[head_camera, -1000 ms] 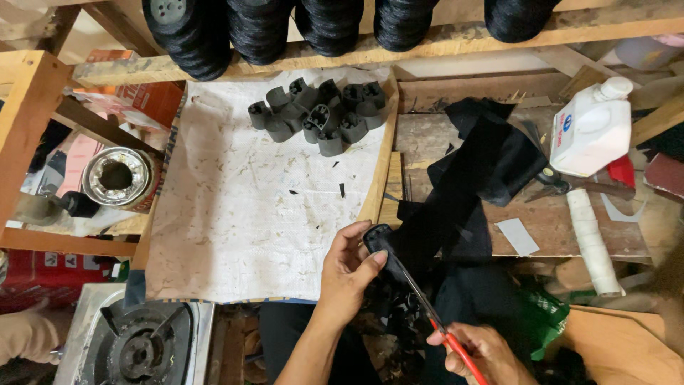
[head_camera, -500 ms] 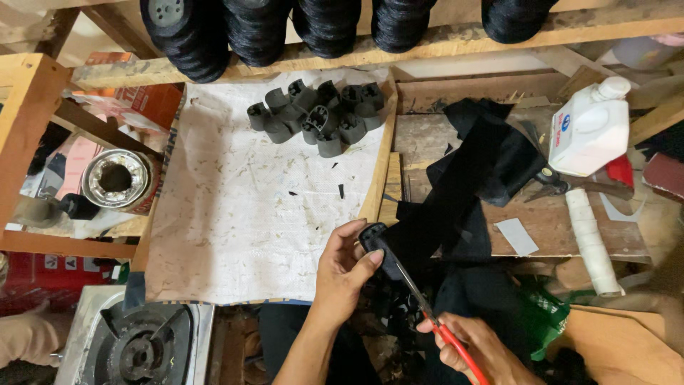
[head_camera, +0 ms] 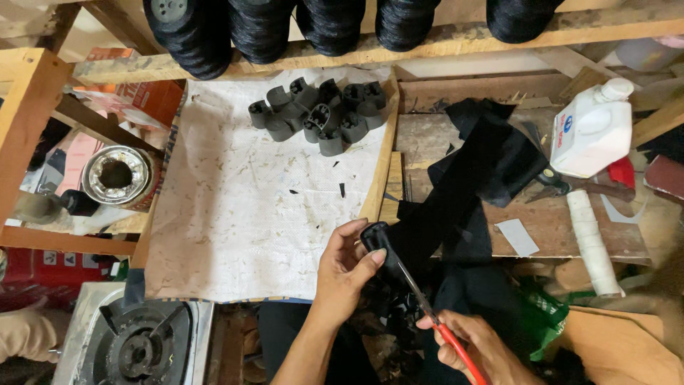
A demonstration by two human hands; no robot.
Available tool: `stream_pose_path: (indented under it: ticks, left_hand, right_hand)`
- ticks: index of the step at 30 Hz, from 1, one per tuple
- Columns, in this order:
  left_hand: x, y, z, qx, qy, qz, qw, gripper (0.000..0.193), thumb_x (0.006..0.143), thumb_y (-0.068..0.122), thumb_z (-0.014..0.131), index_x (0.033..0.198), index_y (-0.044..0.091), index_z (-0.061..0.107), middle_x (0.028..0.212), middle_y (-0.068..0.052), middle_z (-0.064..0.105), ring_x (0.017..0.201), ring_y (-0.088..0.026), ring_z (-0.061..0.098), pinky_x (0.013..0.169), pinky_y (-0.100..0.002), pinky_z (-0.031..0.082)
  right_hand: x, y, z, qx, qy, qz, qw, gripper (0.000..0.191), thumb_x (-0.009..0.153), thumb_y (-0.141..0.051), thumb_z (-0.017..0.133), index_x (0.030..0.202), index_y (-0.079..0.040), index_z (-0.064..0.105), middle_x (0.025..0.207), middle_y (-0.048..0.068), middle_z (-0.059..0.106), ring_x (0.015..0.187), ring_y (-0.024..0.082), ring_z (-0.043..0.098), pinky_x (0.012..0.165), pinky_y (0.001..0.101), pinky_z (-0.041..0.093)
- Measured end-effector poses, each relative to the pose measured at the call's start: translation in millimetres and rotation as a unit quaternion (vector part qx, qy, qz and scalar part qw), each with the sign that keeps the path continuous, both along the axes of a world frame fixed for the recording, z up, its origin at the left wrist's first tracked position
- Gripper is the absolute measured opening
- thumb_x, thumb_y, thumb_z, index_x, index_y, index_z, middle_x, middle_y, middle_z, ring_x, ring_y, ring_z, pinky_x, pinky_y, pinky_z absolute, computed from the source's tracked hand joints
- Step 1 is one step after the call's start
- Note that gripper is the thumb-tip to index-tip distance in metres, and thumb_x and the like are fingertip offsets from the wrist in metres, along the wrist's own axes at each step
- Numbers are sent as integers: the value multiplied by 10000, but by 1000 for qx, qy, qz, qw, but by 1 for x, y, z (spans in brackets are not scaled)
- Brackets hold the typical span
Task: The person wraps small black shoe parts with black fabric, trims the excess with scissors, and places the wrapped parts on a white cloth. The process is repeated for multiple parts.
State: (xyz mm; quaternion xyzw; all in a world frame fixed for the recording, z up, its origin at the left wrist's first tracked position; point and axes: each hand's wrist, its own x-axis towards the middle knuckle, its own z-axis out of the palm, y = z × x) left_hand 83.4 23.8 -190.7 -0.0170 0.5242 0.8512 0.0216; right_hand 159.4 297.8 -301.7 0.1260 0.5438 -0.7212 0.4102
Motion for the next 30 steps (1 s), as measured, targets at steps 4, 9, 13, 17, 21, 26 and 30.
stream_pose_path:
  ticks: [4,9,13,17,21,26,30]
  left_hand:
    - [4,4,2,-18,-12,-25,999,529,872,-43,712,1356,-2,502,1258,-94,621,1100,-152,628,926,-292,514]
    - [5,5,3,-15,-6,-15,1000,515,882,-17,722,1350,-7,508,1240,-91,634,1095,-147,635,942,-289,516]
    - [5,3,1,-16,-11,-11,1000,510,877,-17,724,1341,-7,513,1233,-93,638,1089,-158,637,946,-297,515]
    - [5,3,-3,-9,-10,-12,1000,511,877,-19,724,1340,-5,510,1238,-93,634,1116,-163,635,977,-308,512]
    - [4,3,-5,-13,-9,-13,1000,504,874,-23,721,1332,-6,512,1248,-96,638,1134,-165,638,988,-314,508]
    - [3,3,-4,-17,-6,-10,1000,503,875,-32,714,1336,-4,514,1256,-91,633,1117,-161,637,973,-307,514]
    - [4,3,0,-24,-8,-18,1000,493,895,-37,707,1349,-14,517,1242,-98,632,1077,-153,629,940,-299,514]
  right_hand:
    - [-6,-12,2,71,-115,-56,989,441,919,-184,735,1121,163,549,699,47,399,508,139,414,472,274,345]
    - [-3,-13,19,83,176,48,980,504,861,-345,776,1230,-13,686,764,-13,535,642,73,523,569,224,429]
    - [-2,-11,22,73,260,64,961,595,866,-498,766,1208,-15,703,734,-34,511,614,57,488,536,228,407]
    - [-1,-7,14,24,104,28,994,599,771,-403,838,1192,-6,682,612,-11,473,473,95,409,426,277,303]
    - [0,-2,8,10,93,19,995,508,809,-275,859,1176,16,664,603,-19,463,467,87,393,414,275,280]
    - [-2,-6,9,65,52,22,996,416,808,-169,819,1174,-23,687,611,-17,477,461,92,398,425,276,300]
    - [-5,-9,8,3,45,0,999,314,909,-130,694,1190,11,680,647,-19,469,528,84,437,485,255,334]
